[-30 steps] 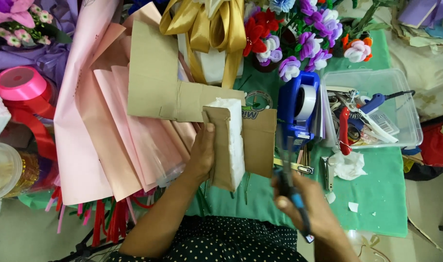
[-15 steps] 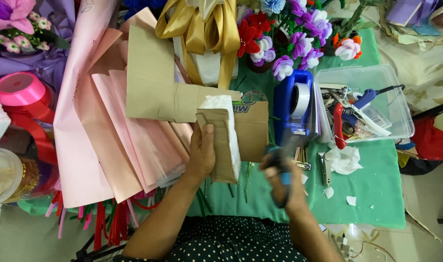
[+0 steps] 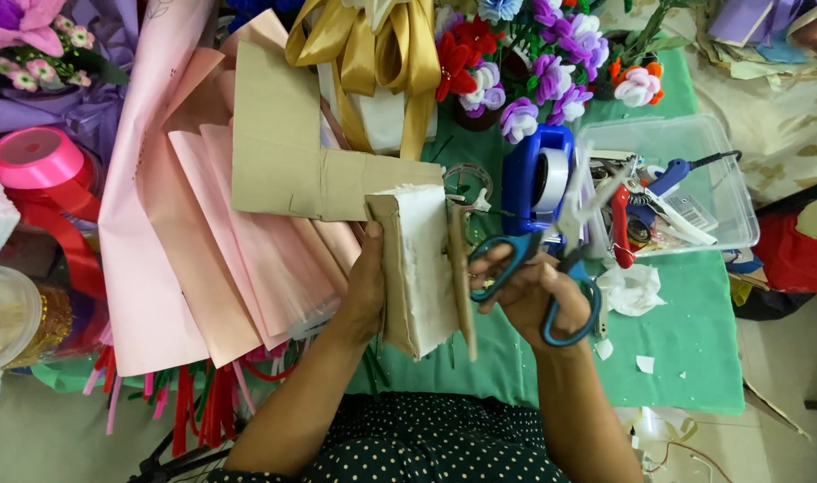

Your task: The person cuts a piece of cardboard with scissors, folds it around a white rectangular block, and trims the excess cardboard to form a small box. The person repeatedly adjusts and trims the edges to fit the block snugly.

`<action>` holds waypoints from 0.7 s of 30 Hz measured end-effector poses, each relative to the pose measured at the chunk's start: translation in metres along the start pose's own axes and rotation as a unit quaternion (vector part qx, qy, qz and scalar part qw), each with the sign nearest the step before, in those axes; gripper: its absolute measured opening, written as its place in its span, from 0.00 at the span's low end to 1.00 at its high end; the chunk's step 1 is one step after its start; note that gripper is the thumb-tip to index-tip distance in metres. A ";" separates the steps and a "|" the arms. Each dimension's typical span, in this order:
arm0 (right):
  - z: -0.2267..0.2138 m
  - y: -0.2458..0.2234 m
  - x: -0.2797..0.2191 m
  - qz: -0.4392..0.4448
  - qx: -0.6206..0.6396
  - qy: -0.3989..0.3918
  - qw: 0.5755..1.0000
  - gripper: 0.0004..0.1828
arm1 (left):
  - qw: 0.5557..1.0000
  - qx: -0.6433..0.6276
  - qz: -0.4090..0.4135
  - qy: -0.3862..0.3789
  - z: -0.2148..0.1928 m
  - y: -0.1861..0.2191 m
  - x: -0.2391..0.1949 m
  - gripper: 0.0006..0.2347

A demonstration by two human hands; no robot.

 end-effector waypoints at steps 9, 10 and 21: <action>-0.003 0.033 0.007 0.012 -0.046 -0.019 0.999 0.30 | 0.996 0.059 -0.065 0.014 -0.019 -0.026 0.008 0.33; -0.003 0.034 0.005 0.012 -0.046 -0.018 0.999 0.30 | 0.996 0.059 -0.066 0.014 -0.014 -0.024 0.003 0.33; -0.028 0.054 -0.012 0.023 -0.066 0.060 0.996 0.27 | 0.987 0.130 0.057 -0.077 -0.003 -0.044 0.021 0.34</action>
Point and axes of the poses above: each hand's wrist, its own x-axis towards the middle knuckle, its own z-axis out of the palm, y = z × x, the point moved 10 cm from there along x, towards the middle knuckle, and after that the axes turned 4 degrees about -x, right-handed, at the moved point
